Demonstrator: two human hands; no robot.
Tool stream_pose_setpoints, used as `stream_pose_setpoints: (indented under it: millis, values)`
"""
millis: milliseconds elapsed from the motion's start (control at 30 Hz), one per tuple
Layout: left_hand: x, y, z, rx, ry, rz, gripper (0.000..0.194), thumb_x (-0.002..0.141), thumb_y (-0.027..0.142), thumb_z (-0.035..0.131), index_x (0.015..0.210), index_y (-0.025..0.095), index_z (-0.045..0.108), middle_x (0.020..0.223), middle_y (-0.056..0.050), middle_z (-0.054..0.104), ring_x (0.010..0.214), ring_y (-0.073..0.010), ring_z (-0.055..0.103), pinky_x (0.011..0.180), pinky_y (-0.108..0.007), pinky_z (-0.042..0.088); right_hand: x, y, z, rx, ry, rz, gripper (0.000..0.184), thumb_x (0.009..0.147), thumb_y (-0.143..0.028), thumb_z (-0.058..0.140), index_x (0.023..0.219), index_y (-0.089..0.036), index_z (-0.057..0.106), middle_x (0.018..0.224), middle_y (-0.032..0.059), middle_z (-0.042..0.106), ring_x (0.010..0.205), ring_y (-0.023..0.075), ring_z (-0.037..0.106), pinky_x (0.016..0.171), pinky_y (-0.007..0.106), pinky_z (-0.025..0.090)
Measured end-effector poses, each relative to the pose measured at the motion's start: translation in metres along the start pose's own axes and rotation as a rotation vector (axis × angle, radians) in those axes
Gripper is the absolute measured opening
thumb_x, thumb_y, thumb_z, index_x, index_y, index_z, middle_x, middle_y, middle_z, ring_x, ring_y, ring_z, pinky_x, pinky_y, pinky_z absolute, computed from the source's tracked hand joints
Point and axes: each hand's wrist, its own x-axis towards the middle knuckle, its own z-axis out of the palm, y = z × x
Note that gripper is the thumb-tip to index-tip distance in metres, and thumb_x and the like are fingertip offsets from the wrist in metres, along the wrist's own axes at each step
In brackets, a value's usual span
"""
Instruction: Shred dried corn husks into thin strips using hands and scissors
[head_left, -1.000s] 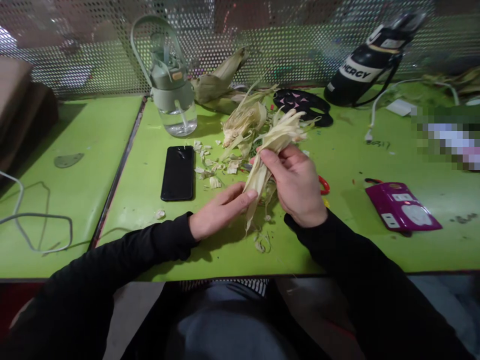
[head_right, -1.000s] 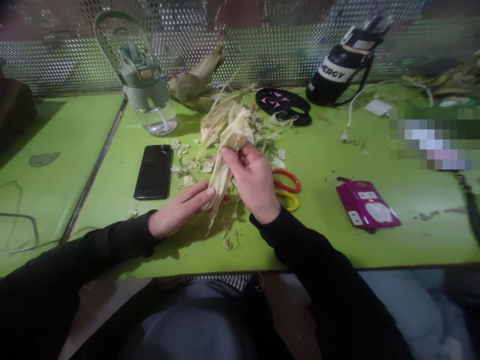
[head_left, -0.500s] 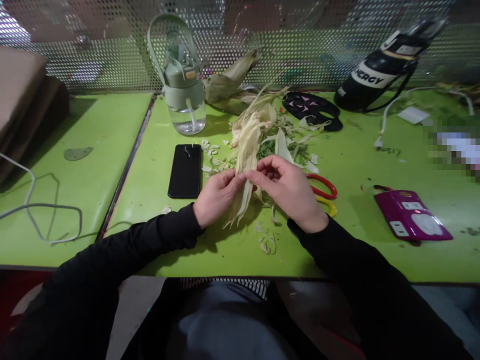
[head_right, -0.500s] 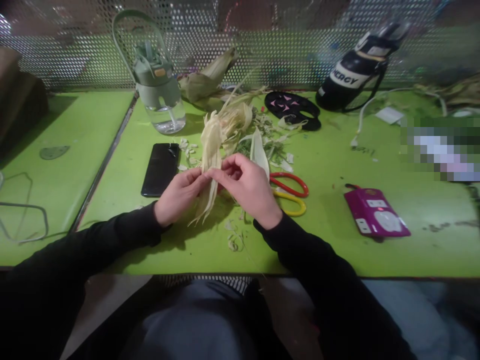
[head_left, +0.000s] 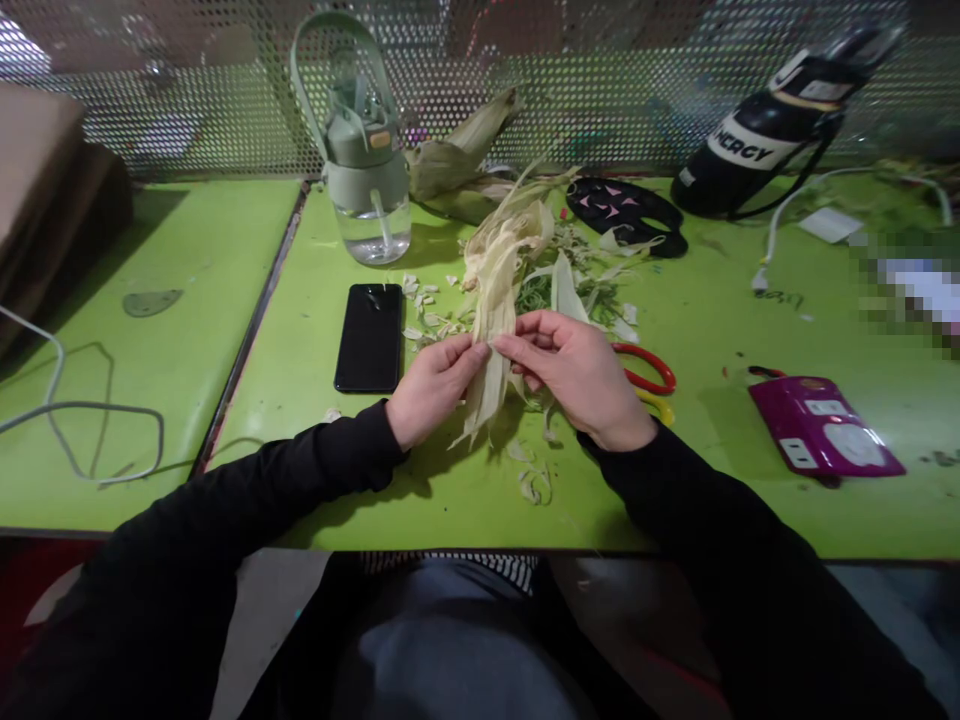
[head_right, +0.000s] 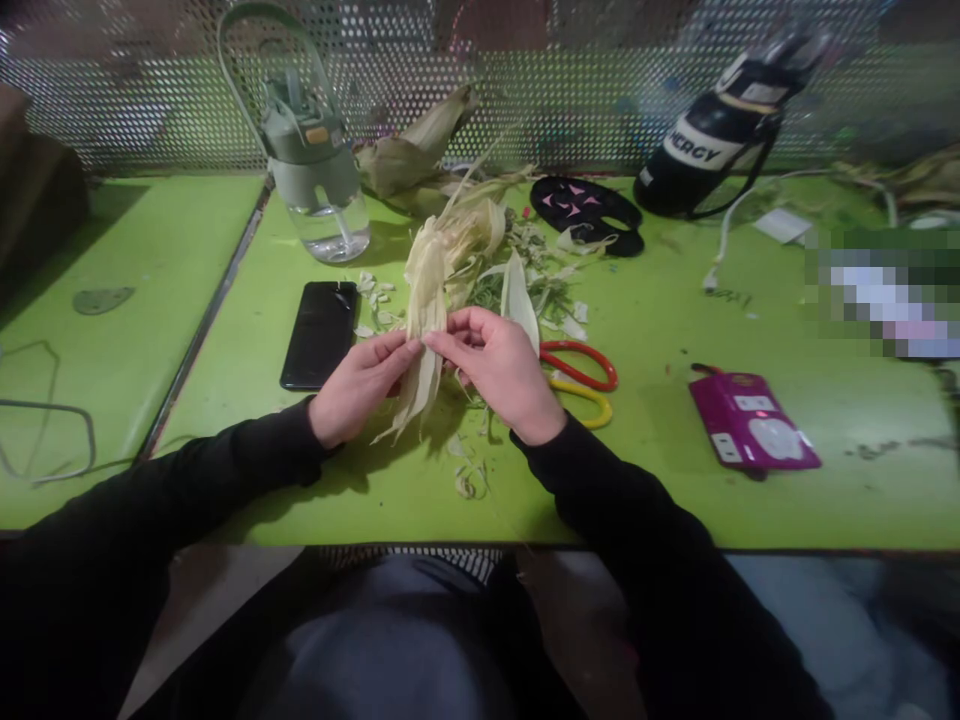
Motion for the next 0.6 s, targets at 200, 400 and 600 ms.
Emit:
stream_pose_setpoints:
  millis: [200, 400, 600]
  values:
    - [0.003, -0.005, -0.002, 0.009, 0.057, 0.006, 0.029, 0.095, 0.025, 0.052, 0.067, 0.016, 0.049, 0.057, 0.005, 0.040, 0.047, -0.0045, 0.032, 0.046, -0.019, 0.025, -0.001, 0.004, 0.002, -0.107, -0.005, -0.008, 0.042, 0.066, -0.045, 0.083, 0.087, -0.021, 0.057, 0.071, -0.0026, 0.061, 0.053, 0.0084, 0.052, 0.042, 0.021, 0.041]
    - [0.000, 0.007, 0.002, -0.218, 0.036, -0.148, 0.020, 0.096, 0.022, 0.047, 0.080, 0.015, 0.056, 0.063, 0.004, 0.053, 0.050, -0.0050, 0.047, 0.049, -0.016, 0.039, 0.005, -0.002, -0.008, 0.096, -0.088, 0.111, 0.032, 0.070, -0.039, 0.081, 0.079, -0.017, 0.060, 0.067, -0.0037, 0.057, 0.050, 0.0047, 0.046, 0.042, 0.019, 0.038]
    - [0.005, 0.004, 0.002, -0.174, 0.096, -0.108, 0.019, 0.096, 0.018, 0.046, 0.089, 0.013, 0.063, 0.066, 0.002, 0.058, 0.055, -0.0066, 0.051, 0.055, -0.017, 0.044, 0.007, -0.008, -0.009, 0.351, -0.230, 0.214, 0.032, 0.064, -0.032, 0.086, 0.077, -0.016, 0.062, 0.063, -0.0067, 0.052, 0.046, 0.0009, 0.038, 0.038, 0.016, 0.029]
